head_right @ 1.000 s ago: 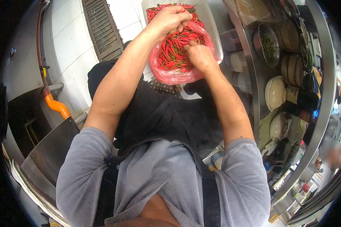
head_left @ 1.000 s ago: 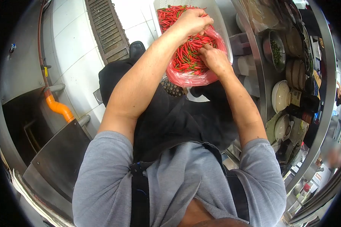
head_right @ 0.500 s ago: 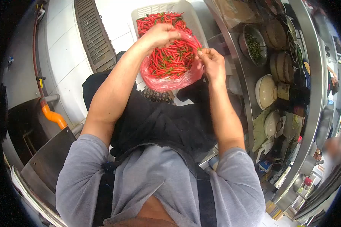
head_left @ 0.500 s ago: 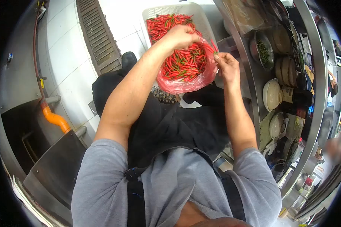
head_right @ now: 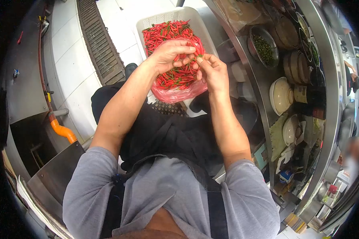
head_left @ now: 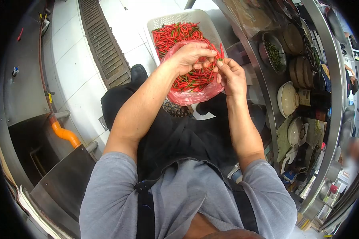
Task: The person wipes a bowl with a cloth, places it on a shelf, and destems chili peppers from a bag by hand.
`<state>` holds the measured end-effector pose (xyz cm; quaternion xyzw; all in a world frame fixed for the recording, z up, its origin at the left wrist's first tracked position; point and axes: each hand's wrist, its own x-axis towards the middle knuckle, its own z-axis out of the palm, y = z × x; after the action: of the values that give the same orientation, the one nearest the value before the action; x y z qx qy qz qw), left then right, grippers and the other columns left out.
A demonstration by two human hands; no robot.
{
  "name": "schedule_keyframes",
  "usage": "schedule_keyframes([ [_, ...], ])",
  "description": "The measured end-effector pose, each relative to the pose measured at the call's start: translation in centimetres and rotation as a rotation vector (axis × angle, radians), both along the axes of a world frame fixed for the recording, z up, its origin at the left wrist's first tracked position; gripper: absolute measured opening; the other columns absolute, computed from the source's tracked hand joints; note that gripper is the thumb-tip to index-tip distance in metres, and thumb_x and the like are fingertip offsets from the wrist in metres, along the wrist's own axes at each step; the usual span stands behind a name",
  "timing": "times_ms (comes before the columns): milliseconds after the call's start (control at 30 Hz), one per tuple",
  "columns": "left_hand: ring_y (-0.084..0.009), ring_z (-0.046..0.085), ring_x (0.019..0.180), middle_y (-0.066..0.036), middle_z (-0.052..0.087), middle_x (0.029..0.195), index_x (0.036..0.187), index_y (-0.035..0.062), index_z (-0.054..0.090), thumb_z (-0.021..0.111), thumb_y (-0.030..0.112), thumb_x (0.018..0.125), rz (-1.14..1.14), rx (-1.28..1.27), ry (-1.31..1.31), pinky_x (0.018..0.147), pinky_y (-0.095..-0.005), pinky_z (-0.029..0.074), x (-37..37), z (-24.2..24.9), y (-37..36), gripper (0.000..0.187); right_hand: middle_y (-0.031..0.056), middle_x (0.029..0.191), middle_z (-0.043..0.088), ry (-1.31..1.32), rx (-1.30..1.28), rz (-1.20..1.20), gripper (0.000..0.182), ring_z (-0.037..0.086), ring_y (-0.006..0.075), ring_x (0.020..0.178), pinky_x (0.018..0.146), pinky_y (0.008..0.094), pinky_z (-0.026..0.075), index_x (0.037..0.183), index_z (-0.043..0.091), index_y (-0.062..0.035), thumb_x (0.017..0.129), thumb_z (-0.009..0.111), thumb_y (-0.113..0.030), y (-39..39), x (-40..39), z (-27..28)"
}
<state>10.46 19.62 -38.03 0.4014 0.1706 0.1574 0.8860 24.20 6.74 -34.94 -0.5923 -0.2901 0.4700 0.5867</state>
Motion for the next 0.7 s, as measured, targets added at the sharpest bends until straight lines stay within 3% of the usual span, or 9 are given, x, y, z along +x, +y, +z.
schedule_keyframes([
  [233,-0.0082,0.057,0.063,-0.003,0.063,0.081,0.094,0.0023,0.064,0.062,0.017,0.091,-0.017,-0.159,-0.105,0.047,-0.0173,0.04,-0.1,-0.1,0.2,0.015,0.0025,0.072,0.066,-0.087,0.033,0.011,0.017,0.048,0.004,0.048,0.043,0.0182,0.033,0.101,0.064,0.0005,0.09,0.067,-0.012,0.3,0.0,0.0],
  [300,-0.0115,0.057,0.059,-0.006,0.063,0.079,0.093,0.0,0.063,0.061,0.016,0.091,-0.002,-0.317,-0.105,0.042,-0.0175,0.038,0.0,0.3,0.0,0.016,0.0023,0.072,0.066,-0.125,0.02,0.042,0.016,0.047,0.0036,0.049,0.043,0.0182,0.033,0.1,0.065,0.0,0.089,0.067,-0.012,0.2,-0.5,0.4],
  [400,-0.0111,0.057,0.062,-0.005,0.062,0.077,0.087,0.003,0.064,0.061,0.02,0.091,-0.026,-0.205,-0.1,0.041,-0.0178,0.032,0.2,-0.9,-0.1,0.018,0.0021,0.073,0.067,-0.186,0.029,0.105,0.014,0.046,0.003,0.049,0.044,0.0184,0.032,0.098,0.068,-0.0012,0.089,0.068,-0.012,0.1,-1.6,1.1],
  [467,-0.0116,0.058,0.064,-0.005,0.063,0.078,0.086,0.0032,0.064,0.06,0.017,0.09,-0.005,-0.223,-0.105,0.042,-0.0186,0.033,0.4,-1.4,-0.2,0.015,0.0038,0.072,0.065,-0.145,0.034,0.132,0.015,0.044,0.0047,0.045,0.042,0.019,0.032,0.098,0.066,0.0017,0.091,0.066,-0.012,0.0,-1.8,1.0],
  [567,-0.0131,0.056,0.062,-0.006,0.063,0.083,0.094,0.0004,0.063,0.06,0.012,0.087,0.044,-0.302,-0.156,0.042,-0.0196,0.036,0.1,-0.3,0.0,0.014,0.0033,0.069,0.063,-0.088,0.011,0.046,0.014,0.045,0.006,0.044,0.041,0.0195,0.032,0.094,0.064,0.0001,0.092,0.064,-0.013,0.2,-1.2,1.1],
  [700,-0.0096,0.053,0.062,-0.004,0.06,0.08,0.095,0.0018,0.061,0.06,0.01,0.087,0.044,-0.123,-0.137,0.043,-0.0182,0.033,-0.1,1.0,0.0,0.012,0.0017,0.066,0.061,-0.044,-0.019,-0.02,0.013,0.047,0.0064,0.044,0.041,0.0195,0.033,0.094,0.063,-0.0005,0.093,0.062,-0.014,-0.1,0.0,0.3],
])
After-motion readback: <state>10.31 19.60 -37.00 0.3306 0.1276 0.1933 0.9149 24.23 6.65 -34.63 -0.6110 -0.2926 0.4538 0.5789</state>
